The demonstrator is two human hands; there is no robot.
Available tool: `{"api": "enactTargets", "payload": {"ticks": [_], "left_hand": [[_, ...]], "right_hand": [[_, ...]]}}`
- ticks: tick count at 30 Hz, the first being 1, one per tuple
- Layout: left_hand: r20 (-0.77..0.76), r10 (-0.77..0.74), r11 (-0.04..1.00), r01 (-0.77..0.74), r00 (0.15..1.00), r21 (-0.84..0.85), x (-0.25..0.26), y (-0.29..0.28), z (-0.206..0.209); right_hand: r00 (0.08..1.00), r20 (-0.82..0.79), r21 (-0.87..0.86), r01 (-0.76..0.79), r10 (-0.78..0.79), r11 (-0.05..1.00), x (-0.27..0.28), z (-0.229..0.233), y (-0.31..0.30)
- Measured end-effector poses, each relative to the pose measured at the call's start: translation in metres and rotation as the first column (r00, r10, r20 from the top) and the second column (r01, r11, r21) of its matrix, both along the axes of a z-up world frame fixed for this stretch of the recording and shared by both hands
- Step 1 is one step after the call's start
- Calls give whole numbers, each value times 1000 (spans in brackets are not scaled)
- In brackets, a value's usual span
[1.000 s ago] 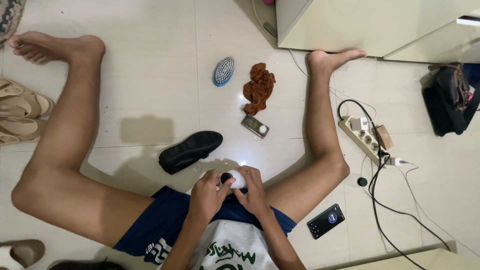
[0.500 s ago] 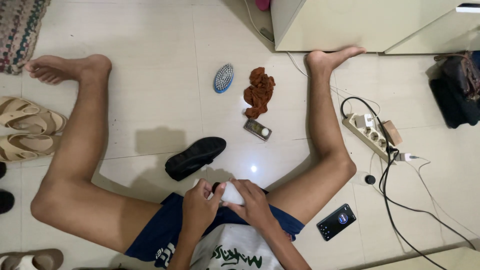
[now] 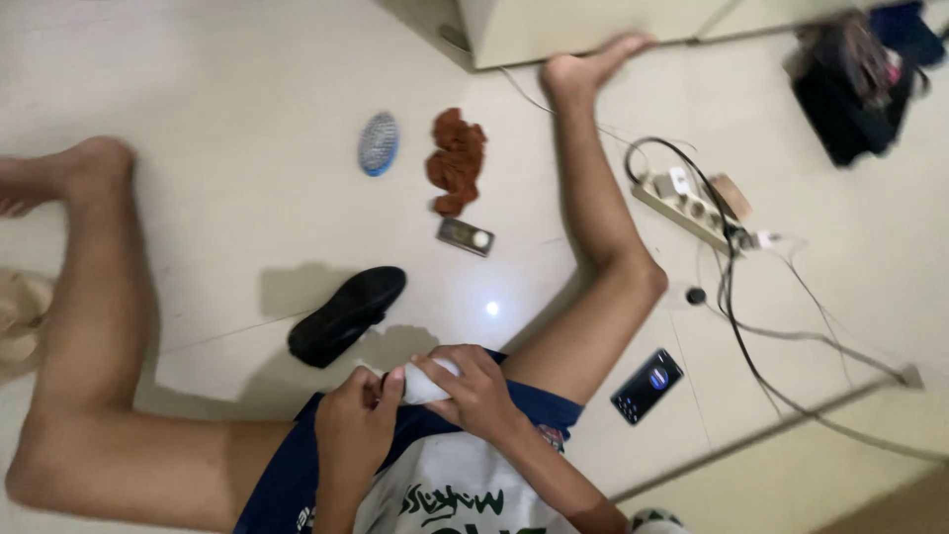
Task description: A person sitting on the floor cleans and polishes a black shoe using a liquid cleaner and a cloth.
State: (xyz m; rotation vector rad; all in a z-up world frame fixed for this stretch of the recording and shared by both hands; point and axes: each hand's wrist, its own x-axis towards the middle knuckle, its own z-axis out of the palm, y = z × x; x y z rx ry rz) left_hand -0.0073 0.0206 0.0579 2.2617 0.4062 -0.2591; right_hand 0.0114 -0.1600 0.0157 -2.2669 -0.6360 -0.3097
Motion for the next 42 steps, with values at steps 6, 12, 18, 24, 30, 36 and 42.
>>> {"api": "enactTargets", "payload": {"ticks": [6, 12, 18, 24, 30, 36, 42], "left_hand": [[219, -204, 979, 192, 954, 74, -6, -3, 17], [197, -276, 948, 233, 941, 215, -2, -6, 14], [-76, -149, 989, 149, 986, 1, 7, -4, 18], [-98, -228, 974, 227, 969, -15, 7, -3, 25], [-29, -5, 989, 9, 1000, 150, -7, -13, 7], [-55, 63, 975, -50, 996, 219, -9, -13, 11], [32, -170, 972, 163, 985, 170, -16, -7, 34]], "right_hand": [[805, -476, 432, -136, 354, 891, 9, 20, -18], [637, -591, 591, -74, 494, 803, 11, 25, -23], [906, -383, 262, -79, 178, 962, 2, 21, -11], [973, -172, 157, -127, 154, 979, -1, 12, -9], [999, 19, 17, -26, 25, 1000, -4, 8, 7], [1000, -23, 18, 15, -15, 1000, -2, 8, 14], [750, -491, 474, -198, 444, 858, 12, 18, -8]]}}
